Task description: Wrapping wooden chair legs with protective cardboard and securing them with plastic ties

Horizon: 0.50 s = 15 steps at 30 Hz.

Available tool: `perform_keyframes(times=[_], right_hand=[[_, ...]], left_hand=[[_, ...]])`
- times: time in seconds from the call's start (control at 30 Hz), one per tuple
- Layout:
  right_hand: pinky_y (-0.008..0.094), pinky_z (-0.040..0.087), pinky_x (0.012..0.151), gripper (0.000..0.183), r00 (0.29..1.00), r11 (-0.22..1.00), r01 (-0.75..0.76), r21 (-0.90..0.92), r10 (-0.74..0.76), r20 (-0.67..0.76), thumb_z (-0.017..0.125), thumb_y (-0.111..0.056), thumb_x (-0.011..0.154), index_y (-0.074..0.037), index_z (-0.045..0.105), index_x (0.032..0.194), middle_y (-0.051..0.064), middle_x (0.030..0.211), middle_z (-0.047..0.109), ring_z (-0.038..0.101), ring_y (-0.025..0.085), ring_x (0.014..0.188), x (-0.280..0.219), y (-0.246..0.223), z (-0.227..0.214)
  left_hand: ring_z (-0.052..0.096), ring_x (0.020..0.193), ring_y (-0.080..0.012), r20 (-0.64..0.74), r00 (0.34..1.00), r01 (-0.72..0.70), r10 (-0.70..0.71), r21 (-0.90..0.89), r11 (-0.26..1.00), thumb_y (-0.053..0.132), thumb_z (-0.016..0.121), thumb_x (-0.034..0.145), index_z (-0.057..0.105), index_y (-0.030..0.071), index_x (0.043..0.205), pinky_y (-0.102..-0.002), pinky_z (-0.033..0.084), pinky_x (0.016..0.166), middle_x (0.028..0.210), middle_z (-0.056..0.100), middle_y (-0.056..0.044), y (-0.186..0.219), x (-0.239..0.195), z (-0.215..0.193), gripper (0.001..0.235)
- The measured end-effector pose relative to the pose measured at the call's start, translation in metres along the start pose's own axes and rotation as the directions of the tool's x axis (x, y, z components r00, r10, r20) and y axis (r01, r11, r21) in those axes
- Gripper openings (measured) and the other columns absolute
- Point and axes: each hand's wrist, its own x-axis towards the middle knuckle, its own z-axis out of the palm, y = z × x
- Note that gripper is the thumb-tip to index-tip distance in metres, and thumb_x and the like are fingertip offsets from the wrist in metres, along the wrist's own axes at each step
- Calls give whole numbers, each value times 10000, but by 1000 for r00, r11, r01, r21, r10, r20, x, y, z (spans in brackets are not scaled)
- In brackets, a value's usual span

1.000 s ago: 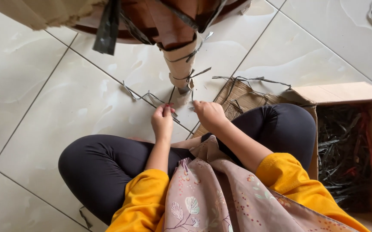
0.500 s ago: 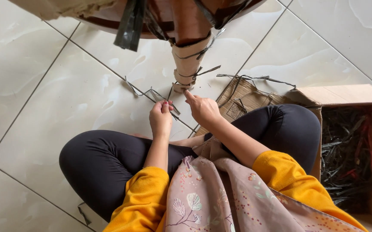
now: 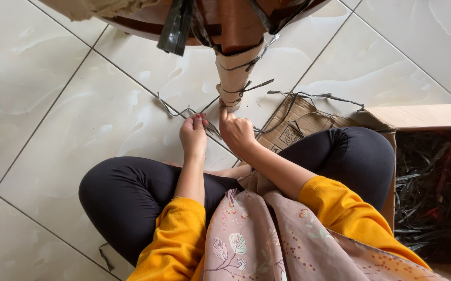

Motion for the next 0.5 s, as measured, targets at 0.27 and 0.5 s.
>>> perform_keyframes(times=[0.27, 0.5], right_hand=[[493, 535, 578, 496, 999, 998, 38, -56, -38, -6, 472, -77, 845, -30, 509, 1337, 31, 765, 600, 710, 303, 593, 10, 5, 39], [475, 516, 494, 236, 976, 981, 188, 56, -193, 100, 448, -100, 839, -93, 609, 1011, 43, 759, 618, 707, 285, 586, -4, 16, 39]], left_hand=[[709, 846, -239, 143, 980, -183, 135, 411, 893, 212, 509, 1053, 730, 154, 1111, -398, 562, 813, 792, 728, 7, 3, -33, -11, 236], [712, 886, -253, 321, 811, -556, 490, 685, 471, 128, 505, 1007, 638, 214, 887, -440, 519, 890, 815, 707, 6, 14, -61, -8, 199]])
